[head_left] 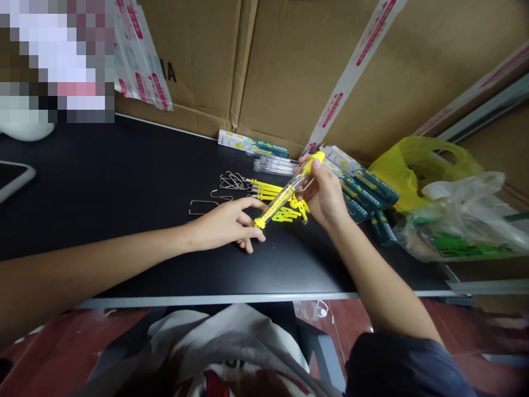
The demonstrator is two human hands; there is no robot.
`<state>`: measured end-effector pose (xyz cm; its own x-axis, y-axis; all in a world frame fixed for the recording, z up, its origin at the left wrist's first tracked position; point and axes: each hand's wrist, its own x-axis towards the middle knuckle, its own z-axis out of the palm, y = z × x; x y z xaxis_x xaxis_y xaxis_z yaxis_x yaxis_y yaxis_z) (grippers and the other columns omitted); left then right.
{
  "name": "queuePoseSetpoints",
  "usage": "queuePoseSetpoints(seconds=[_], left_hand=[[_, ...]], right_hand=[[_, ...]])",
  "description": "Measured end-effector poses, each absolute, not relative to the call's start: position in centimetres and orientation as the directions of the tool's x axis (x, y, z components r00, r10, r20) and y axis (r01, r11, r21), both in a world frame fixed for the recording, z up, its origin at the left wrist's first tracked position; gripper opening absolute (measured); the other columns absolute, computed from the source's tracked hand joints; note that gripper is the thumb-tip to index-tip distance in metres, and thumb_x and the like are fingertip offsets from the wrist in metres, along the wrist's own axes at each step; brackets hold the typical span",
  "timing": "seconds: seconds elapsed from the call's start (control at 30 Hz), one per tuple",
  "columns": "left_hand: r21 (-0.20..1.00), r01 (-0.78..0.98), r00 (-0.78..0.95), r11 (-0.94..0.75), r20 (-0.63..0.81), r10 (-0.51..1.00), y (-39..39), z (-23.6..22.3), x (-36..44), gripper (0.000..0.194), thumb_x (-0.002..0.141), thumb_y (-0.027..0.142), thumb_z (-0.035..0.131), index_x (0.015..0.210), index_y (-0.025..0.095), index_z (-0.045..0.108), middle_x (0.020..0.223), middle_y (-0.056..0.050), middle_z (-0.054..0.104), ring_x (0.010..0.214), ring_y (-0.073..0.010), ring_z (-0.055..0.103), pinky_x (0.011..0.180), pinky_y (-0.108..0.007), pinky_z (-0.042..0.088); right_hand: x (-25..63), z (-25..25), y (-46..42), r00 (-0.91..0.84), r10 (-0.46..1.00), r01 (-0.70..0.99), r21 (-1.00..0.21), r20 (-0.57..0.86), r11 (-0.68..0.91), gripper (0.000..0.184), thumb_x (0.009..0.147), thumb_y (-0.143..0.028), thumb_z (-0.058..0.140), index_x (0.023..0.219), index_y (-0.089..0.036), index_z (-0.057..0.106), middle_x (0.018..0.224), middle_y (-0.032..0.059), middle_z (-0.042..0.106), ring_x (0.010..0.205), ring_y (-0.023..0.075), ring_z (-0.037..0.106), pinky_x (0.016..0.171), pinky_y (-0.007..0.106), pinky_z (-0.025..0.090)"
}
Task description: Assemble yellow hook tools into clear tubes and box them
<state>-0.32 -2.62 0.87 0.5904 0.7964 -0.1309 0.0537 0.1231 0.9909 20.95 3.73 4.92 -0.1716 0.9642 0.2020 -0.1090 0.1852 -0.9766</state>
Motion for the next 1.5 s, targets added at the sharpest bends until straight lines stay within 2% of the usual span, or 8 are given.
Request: queuePoseSetpoints(seconds=[0.27,0.5,0.67,0.97,1.13,1.27,1.37,1.5], left_hand=[[0.989,0.087,0.602,0.12,-0.148,0.784,-2.6,1.4,-0.5,0.05,0.083,0.022,0.064,0.128,0.015,0.042,0.085,-0.008,0.075,0.056,-0.0111,0.067,0.057,-0.023,0.05],[0.987,0.132,0.531,0.089,-0.146,0.835,-2.5,1.6,-0.6,0.065,0.076,0.034,0.073,0.131,0.019,0.041,0.082,-0.004,0.072,0.054,-0.0137,0.066,0.052,-0.025,0.052],[0.979,0.206,0.47,-0.008,-0.091,0.878,-2.7,2.0,-0.9,0.056,0.084,0.056,0.057,0.126,0.021,0.046,0.094,-0.008,0.071,0.057,-0.0138,0.066,0.051,-0.027,0.054],[0.938,0.319,0.474,-0.135,-0.034,0.88,-3.0,2.5,-1.2,0.052,0.088,0.051,0.053,0.13,0.025,0.041,0.104,-0.007,0.068,0.07,-0.0183,0.07,0.041,-0.022,0.051],[0.779,0.499,0.516,-0.381,0.086,0.852,-3.0,3.4,-1.7,0.044,0.09,0.052,0.049,0.123,0.023,0.051,0.075,0.001,0.065,0.059,-0.0157,0.065,0.048,-0.023,0.047],[0.616,0.617,0.467,-0.49,0.214,0.858,-2.9,3.4,-1.8,0.041,0.088,0.052,0.052,0.116,0.024,0.056,0.077,0.001,0.067,0.063,-0.0169,0.063,0.058,-0.028,0.043],[0.67,0.575,0.416,-0.469,0.255,0.873,-2.8,3.0,-1.6,0.036,0.087,0.05,0.055,0.112,0.024,0.057,0.093,0.0,0.069,0.073,-0.017,0.065,0.067,-0.03,0.046],[0.873,0.307,0.391,-0.379,0.248,0.886,-2.7,2.2,-1.1,0.028,0.087,0.041,0.059,0.105,0.021,0.05,0.108,-0.005,0.066,0.091,-0.0172,0.066,0.079,-0.03,0.051]], right_hand=[[23.1,6.1,5.3,-0.067,0.962,-0.176,-0.952,0.265,0.25,0.039,0.071,-0.057,0.074,0.09,-0.024,0.065,0.08,-0.002,0.064,0.05,0.0054,0.049,0.04,0.019,0.039],[20.9,4.7,3.6,-0.204,0.961,-0.175,-0.972,0.189,0.154,0.037,0.075,-0.051,0.073,0.098,-0.023,0.064,0.083,-0.0009,0.066,0.053,0.0067,0.054,0.042,0.018,0.047],[19.7,4.0,2.3,-0.298,0.948,-0.222,-0.974,0.11,0.043,0.036,0.075,-0.045,0.075,0.097,-0.021,0.061,0.084,-0.0009,0.069,0.053,0.0075,0.057,0.047,0.021,0.054],[18.2,3.5,0.8,-0.358,0.929,-0.182,-0.983,0.088,0.023,0.034,0.071,-0.042,0.078,0.089,-0.02,0.06,0.084,0.0009,0.073,0.065,0.0108,0.064,0.052,0.02,0.054],[18.2,3.7,0.7,-0.311,0.947,-0.15,-0.988,0.084,0.038,0.033,0.07,-0.044,0.078,0.083,-0.02,0.059,0.083,0.0008,0.072,0.062,0.0089,0.058,0.048,0.017,0.044],[18.2,3.6,0.7,-0.298,0.951,-0.14,-0.989,0.085,0.045,0.034,0.07,-0.046,0.078,0.081,-0.02,0.059,0.078,-0.0004,0.069,0.061,0.0093,0.056,0.048,0.019,0.042],[18.0,3.5,0.6,-0.3,0.949,-0.14,-0.988,0.098,0.058,0.035,0.068,-0.046,0.079,0.081,-0.02,0.06,0.073,-0.0021,0.064,0.061,0.0093,0.053,0.049,0.02,0.041],[17.7,3.0,0.3,-0.305,0.94,-0.14,-0.984,0.151,0.112,0.037,0.068,-0.05,0.078,0.081,-0.021,0.061,0.075,-0.0018,0.062,0.06,0.0094,0.049,0.051,0.021,0.041]])
